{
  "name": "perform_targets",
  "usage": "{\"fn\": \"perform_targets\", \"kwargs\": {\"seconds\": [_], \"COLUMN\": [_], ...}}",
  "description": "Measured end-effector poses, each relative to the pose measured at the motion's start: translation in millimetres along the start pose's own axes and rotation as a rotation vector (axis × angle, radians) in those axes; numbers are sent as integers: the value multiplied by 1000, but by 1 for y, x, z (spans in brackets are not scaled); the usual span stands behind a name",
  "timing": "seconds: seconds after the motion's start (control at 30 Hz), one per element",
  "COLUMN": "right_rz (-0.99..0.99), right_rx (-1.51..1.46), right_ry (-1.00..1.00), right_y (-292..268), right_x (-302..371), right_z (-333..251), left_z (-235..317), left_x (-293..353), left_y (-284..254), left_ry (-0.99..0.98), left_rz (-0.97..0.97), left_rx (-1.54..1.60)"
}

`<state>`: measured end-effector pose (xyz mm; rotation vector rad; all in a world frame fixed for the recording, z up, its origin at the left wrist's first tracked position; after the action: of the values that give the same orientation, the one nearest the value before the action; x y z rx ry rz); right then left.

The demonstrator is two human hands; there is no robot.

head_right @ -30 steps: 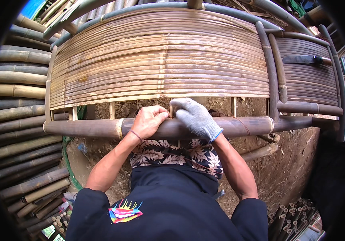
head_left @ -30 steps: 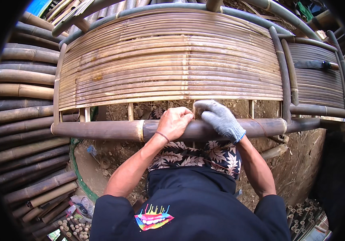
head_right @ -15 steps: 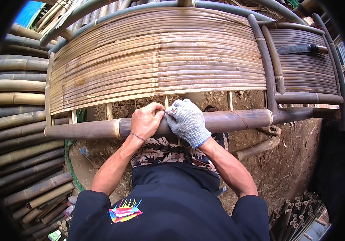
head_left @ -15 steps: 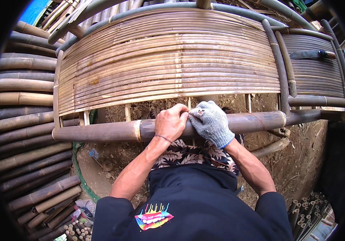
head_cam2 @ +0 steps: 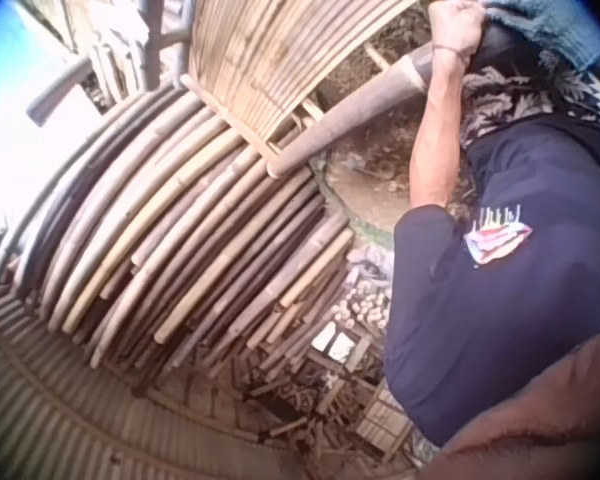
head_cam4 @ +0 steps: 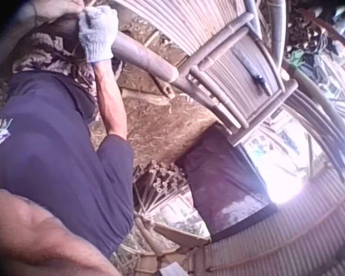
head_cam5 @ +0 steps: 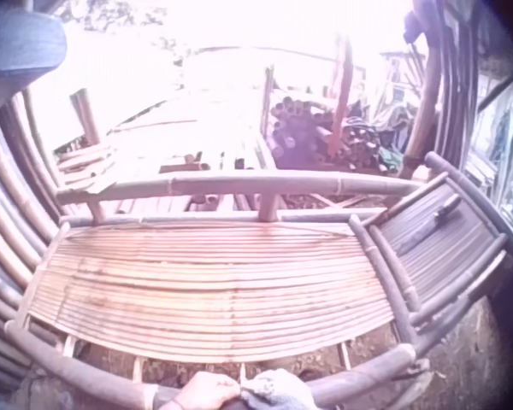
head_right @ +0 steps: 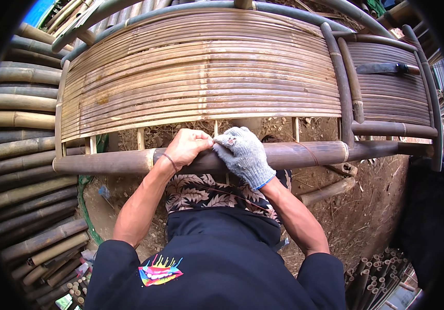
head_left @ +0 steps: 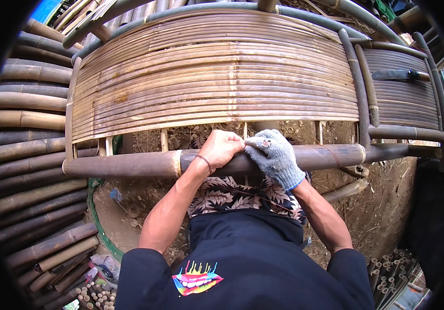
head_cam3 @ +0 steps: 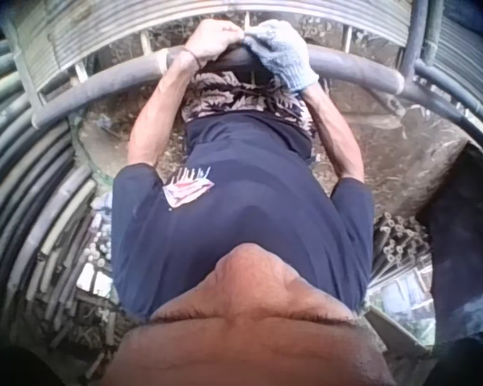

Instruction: The person assembles a bamboo furniture frame by wrapping and tying thin wire around a junction of bamboo poles.

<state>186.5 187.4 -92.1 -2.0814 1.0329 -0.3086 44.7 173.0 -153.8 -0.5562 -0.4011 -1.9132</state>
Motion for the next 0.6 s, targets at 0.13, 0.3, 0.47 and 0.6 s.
{"fn": "perform_targets", "kwargs": {"seconds": [0.13,0.3,0.47,0.6], "right_rz": [-145,-408,-397,-282], "right_rx": [40,153,160,37], "right_ry": [181,434,384,288], "right_y": [6,32,31,-3], "right_x": [-9,-28,-28,2], "right_z": [20,64,55,59], "left_z": [11,22,14,-81], "left_x": [21,69,97,193], "left_y": [2,14,7,-5], "left_ry": [132,222,349,97], "left_rz": [159,301,338,576], "left_rx": [-449,-754,-567,-520]}}
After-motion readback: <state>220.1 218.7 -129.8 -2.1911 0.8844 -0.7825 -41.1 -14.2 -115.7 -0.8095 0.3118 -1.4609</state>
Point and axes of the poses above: each hand's wrist, its own x-axis away from the middle knuckle, its own y-axis out of the palm, z = x × y, the point moved 8 cm from there along -x, towards the middle knuckle, and after that the axes turned 11 degrees about -z, right-handed, at the moved point
